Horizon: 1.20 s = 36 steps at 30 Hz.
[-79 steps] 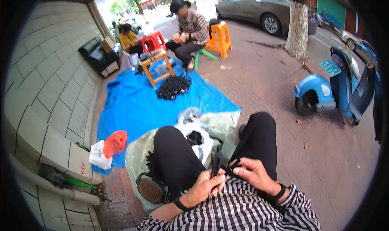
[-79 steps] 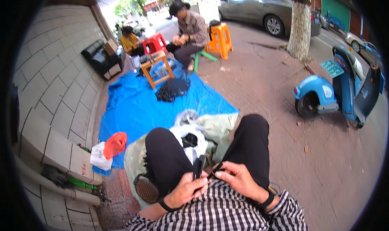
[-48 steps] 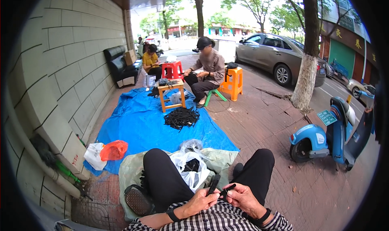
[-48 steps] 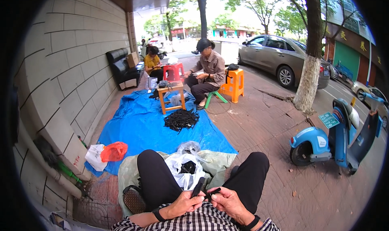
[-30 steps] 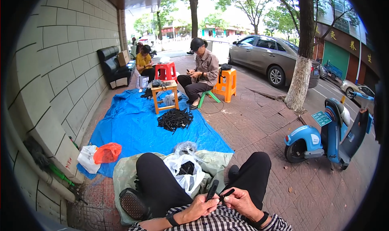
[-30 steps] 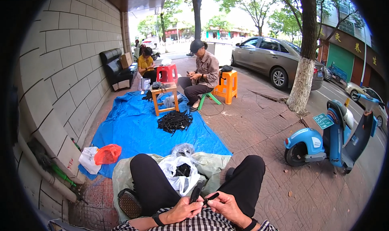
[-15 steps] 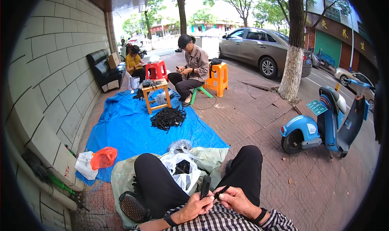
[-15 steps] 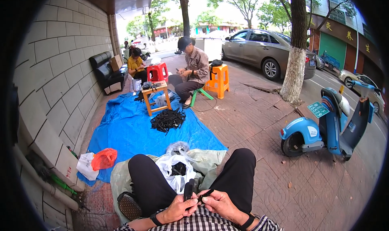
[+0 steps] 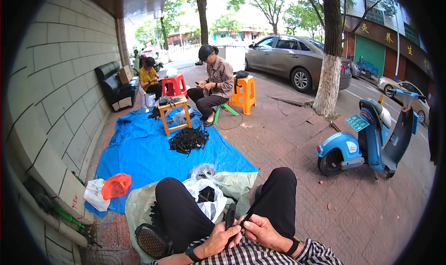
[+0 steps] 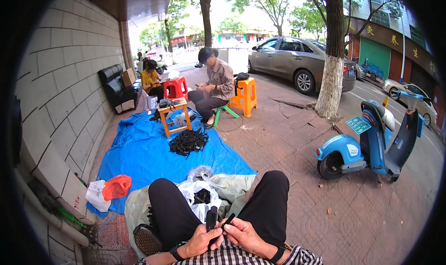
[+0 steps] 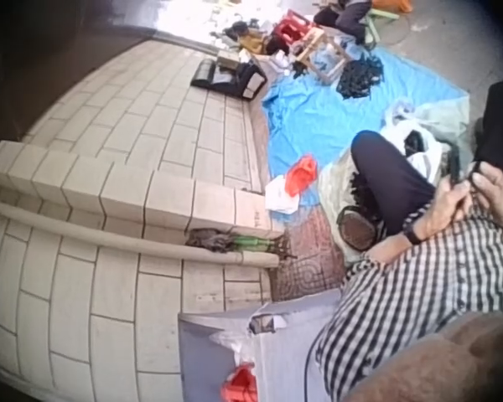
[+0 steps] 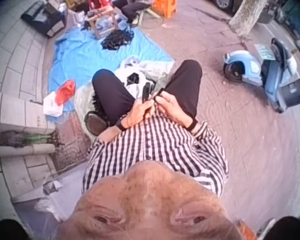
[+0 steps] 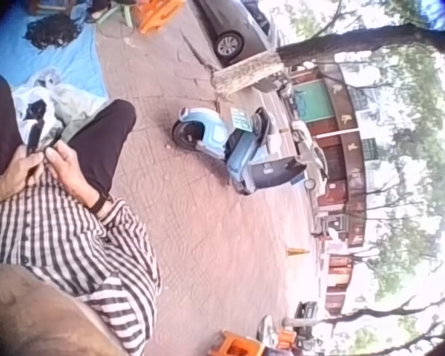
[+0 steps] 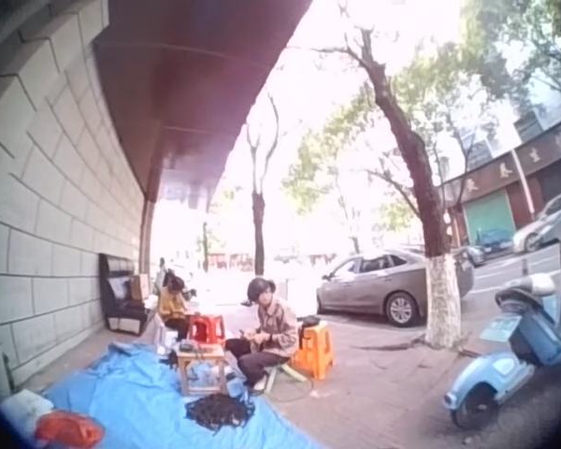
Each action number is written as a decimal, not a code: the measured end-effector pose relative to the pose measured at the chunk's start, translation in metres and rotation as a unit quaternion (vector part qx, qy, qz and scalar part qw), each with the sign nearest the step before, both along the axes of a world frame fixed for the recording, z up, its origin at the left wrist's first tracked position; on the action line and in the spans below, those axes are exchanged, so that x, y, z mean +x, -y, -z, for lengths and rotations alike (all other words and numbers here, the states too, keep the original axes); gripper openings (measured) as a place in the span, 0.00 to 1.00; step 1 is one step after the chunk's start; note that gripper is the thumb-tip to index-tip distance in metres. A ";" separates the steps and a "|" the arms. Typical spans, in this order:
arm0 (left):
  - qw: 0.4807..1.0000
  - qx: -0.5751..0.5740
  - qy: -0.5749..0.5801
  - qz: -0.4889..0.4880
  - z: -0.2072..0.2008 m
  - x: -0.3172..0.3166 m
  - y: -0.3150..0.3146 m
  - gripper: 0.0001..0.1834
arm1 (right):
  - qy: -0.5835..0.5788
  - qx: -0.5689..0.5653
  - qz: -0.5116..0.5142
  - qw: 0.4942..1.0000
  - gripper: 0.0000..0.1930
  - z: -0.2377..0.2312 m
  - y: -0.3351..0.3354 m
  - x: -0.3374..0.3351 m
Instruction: Assembling black plastic buckles onto nylon straps.
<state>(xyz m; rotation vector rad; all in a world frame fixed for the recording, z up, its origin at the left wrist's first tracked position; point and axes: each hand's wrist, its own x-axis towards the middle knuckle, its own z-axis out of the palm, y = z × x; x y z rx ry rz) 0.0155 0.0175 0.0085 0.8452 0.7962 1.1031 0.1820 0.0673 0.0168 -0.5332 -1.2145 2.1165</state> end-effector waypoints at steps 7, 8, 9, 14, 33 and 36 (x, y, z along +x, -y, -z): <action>0.998 -0.032 -0.048 0.037 -0.004 -0.002 0.005 0.14 | 0.023 -0.026 -0.008 0.999 0.11 -0.006 0.005 0.004; 0.997 0.000 -0.037 0.062 -0.001 -0.004 0.005 0.14 | 0.022 -0.018 -0.005 1.000 0.11 -0.004 0.006 0.004; 0.998 -0.002 -0.036 0.059 -0.001 -0.003 0.005 0.14 | 0.042 -0.001 0.005 0.999 0.10 -0.009 0.006 0.005; 0.993 0.028 -0.082 -0.084 0.000 -0.014 -0.008 0.13 | 0.097 0.093 0.045 0.990 0.09 -0.013 -0.018 0.018; 0.935 0.094 -0.335 -0.073 -0.016 -0.007 -0.014 0.09 | 0.374 0.625 -0.060 0.683 0.08 -0.043 -0.023 -0.002; 0.952 0.092 -0.285 -0.056 -0.013 -0.011 -0.013 0.08 | 0.375 0.623 -0.045 0.685 0.08 -0.039 -0.019 0.000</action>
